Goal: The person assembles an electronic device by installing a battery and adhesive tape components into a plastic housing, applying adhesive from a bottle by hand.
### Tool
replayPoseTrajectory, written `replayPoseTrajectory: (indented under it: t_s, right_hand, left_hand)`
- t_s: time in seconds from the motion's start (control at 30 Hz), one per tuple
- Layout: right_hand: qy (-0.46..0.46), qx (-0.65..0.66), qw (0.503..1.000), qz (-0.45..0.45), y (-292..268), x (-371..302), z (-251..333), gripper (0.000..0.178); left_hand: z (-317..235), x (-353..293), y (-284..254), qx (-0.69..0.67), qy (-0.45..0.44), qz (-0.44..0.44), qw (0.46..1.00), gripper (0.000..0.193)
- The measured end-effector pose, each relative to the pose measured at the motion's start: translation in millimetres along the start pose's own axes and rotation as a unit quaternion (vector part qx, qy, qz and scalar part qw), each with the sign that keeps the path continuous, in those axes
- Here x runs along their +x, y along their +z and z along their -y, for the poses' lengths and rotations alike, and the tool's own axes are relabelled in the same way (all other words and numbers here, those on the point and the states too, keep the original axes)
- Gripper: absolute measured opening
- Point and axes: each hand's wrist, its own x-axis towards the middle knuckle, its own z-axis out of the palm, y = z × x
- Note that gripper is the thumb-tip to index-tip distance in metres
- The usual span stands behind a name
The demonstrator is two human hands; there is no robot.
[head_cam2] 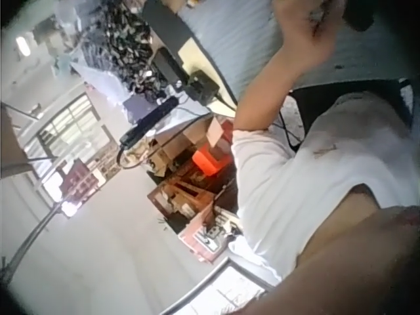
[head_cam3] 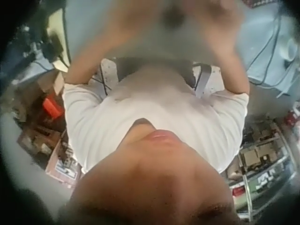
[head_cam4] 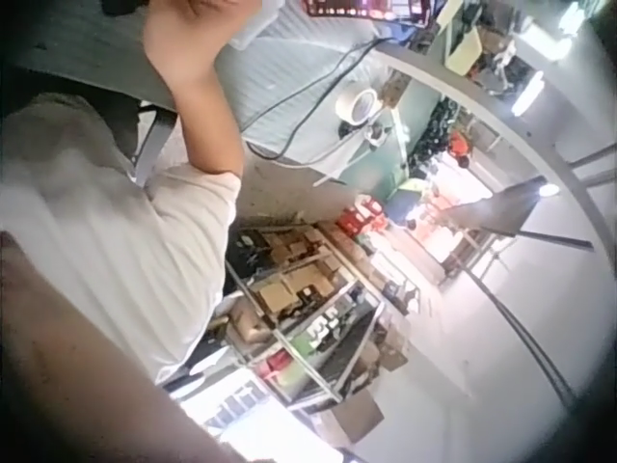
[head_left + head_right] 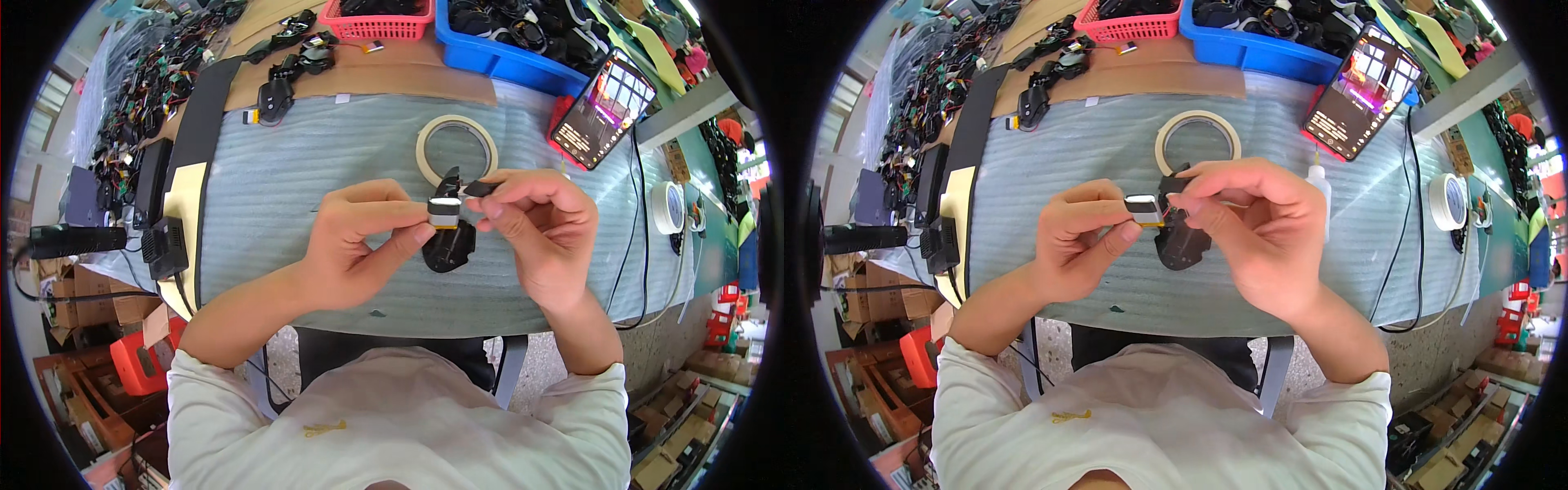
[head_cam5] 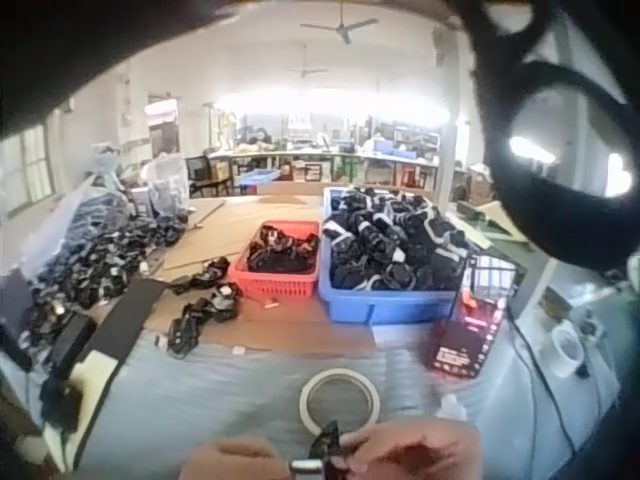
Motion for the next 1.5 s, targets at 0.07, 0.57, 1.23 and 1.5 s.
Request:
replayPoseTrajectory:
  t_s: [0.07, 0.57, 1.23, 1.5]
  right_hand:
    - [-0.003, -0.006, 1.0, -0.006, 0.4, -0.3, 0.7, 0.016]
    - [-0.061, -0.118, 0.99, 0.041, 6.3, -2.5, 0.8, 0.022]
    - [-0.165, -0.228, 0.959, 0.007, 12.8, -1.5, -17.5, 0.018]
    - [-0.222, -0.257, 0.94, 0.03, 15.3, -0.3, -7.6, 0.02]
  left_hand:
    - [1.6, 1.3, -0.9, 0.013, 0.02, 0.003, 1.0, 0.011]
    - [4.2, 3.7, -1.4, 0.027, 0.066, 0.011, 0.997, 0.012]
    - [5.0, 4.9, 10.9, 0.127, 0.09, -0.026, 0.988, 0.018]
    - [8.6, 1.6, 2.1, 0.025, 0.058, 0.006, 0.998, 0.018]
